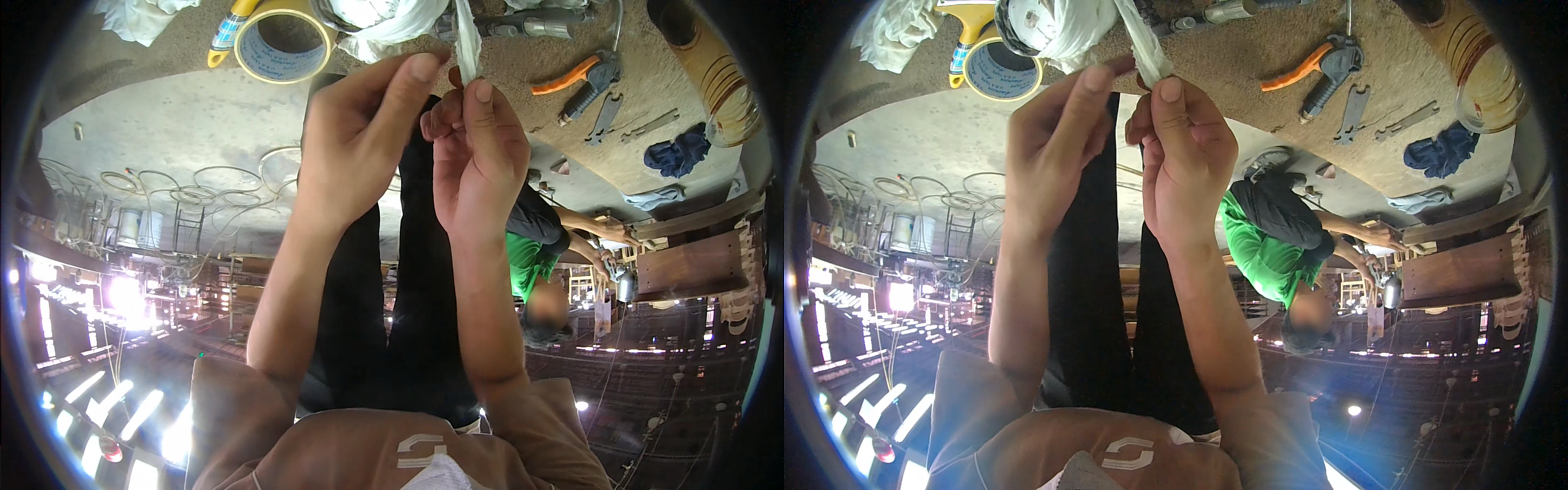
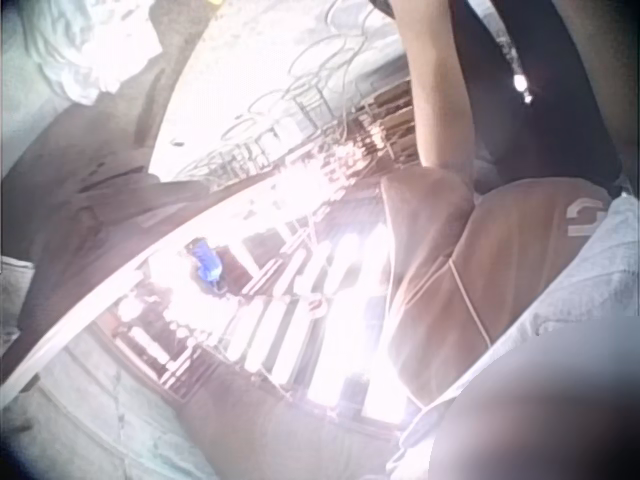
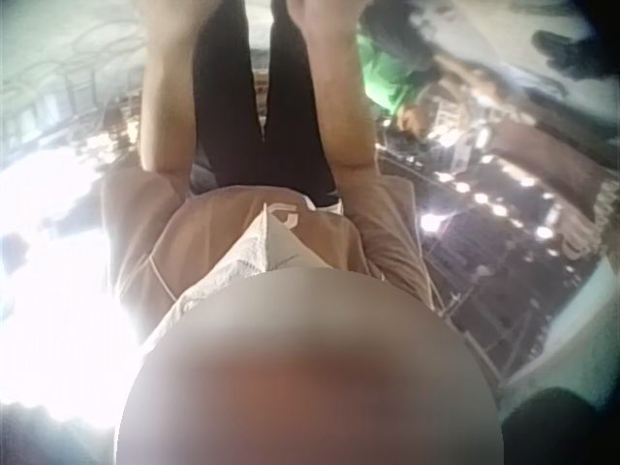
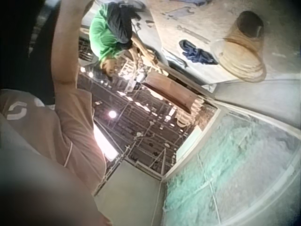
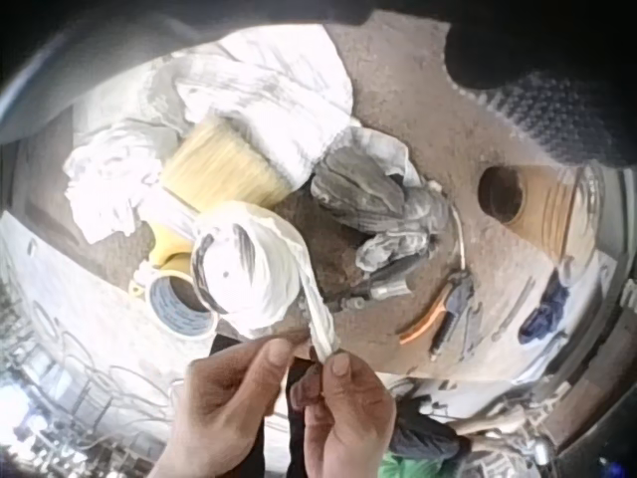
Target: The person pours a dark liquid from a can into a small metal cup, then wraps the cup with a white cloth and secures it with tape. They then attach a hose to the wrapped assembly.
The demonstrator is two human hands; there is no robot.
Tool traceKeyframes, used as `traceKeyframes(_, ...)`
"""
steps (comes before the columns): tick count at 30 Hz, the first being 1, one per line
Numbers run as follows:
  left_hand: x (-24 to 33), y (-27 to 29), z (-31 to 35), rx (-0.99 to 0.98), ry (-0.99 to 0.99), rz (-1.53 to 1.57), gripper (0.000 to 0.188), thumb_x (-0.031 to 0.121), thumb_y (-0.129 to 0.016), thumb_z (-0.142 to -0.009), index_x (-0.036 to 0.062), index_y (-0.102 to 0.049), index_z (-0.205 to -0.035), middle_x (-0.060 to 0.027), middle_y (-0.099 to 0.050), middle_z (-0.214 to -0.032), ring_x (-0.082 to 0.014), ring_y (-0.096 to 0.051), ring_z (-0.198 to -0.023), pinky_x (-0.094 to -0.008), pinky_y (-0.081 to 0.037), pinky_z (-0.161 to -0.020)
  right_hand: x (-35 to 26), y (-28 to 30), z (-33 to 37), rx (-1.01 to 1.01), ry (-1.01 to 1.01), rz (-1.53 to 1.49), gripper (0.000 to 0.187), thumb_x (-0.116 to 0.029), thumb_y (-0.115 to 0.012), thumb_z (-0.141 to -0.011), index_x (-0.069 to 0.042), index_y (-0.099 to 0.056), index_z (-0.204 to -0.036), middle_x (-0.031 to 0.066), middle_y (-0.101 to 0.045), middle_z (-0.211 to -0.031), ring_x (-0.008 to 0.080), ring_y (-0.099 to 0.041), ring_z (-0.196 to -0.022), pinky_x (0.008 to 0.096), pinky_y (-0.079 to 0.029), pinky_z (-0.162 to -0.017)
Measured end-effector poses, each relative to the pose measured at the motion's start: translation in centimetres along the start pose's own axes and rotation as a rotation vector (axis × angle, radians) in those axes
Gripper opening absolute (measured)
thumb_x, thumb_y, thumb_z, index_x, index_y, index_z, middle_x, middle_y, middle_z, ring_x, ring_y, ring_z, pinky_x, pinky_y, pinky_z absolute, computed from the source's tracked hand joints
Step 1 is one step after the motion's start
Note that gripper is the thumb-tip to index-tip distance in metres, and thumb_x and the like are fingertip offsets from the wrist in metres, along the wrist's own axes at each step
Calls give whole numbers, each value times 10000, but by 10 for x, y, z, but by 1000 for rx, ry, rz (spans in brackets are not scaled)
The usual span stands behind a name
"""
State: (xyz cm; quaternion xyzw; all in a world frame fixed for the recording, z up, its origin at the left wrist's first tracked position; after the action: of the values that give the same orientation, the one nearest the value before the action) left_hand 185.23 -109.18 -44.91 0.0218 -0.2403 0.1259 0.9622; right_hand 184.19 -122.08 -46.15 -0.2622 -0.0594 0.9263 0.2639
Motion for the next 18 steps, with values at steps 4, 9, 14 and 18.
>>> traceKeyframes(4,0,-2,-16,-175,93,128,365,315,-658,-1059,-35,-751,-1104,1,-657,-737,-37,-551,-638,-201,-444,-571,-3,-3,2,123,-116,91,352,-369,-572,-1093,-47,-632,-965,-14,-525,-688,71,-462,-557,229,-377,-500)
traceKeyframes(9,-10,-13,-17,-142,142,281,312,262,-685,-1039,-38,-756,-1086,-43,-686,-730,-84,-619,-536,-199,-489,-473,-3,-8,1,134,-264,24,496,-521,-501,-1090,-110,-514,-814,-29,-444,-603,57,-368,-461,212,-281,-412)
traceKeyframes(14,-9,-14,-21,-263,152,377,278,213,-722,-1008,-54,-758,-1078,-65,-705,-748,-99,-635,-526,-214,-509,-458,-5,-4,2,28,-367,-87,571,-574,-452,-1092,-140,-424,-722,-35,-392,-550,44,-313,-433,221,-257,-395)
traceKeyframes(18,-7,-13,-20,-166,146,336,231,166,-784,-957,-50,-771,-1039,-59,-695,-708,-71,-619,-537,-201,-480,-479,-9,2,1,90,-230,238,571,-551,-471,-1093,-72,-602,-812,-14,-515,-612,47,-408,-474,213,-300,-432)
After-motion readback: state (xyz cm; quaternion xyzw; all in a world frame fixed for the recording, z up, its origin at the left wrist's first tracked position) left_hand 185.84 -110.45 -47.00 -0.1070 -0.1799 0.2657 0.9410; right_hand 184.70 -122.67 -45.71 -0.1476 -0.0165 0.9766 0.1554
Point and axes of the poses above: each hand's wrist, its own z-axis away from the middle knuckle, its own y-axis out of the back of the hand, x = y × z, the point moved 3 cm from there along -z, towards the middle knuckle
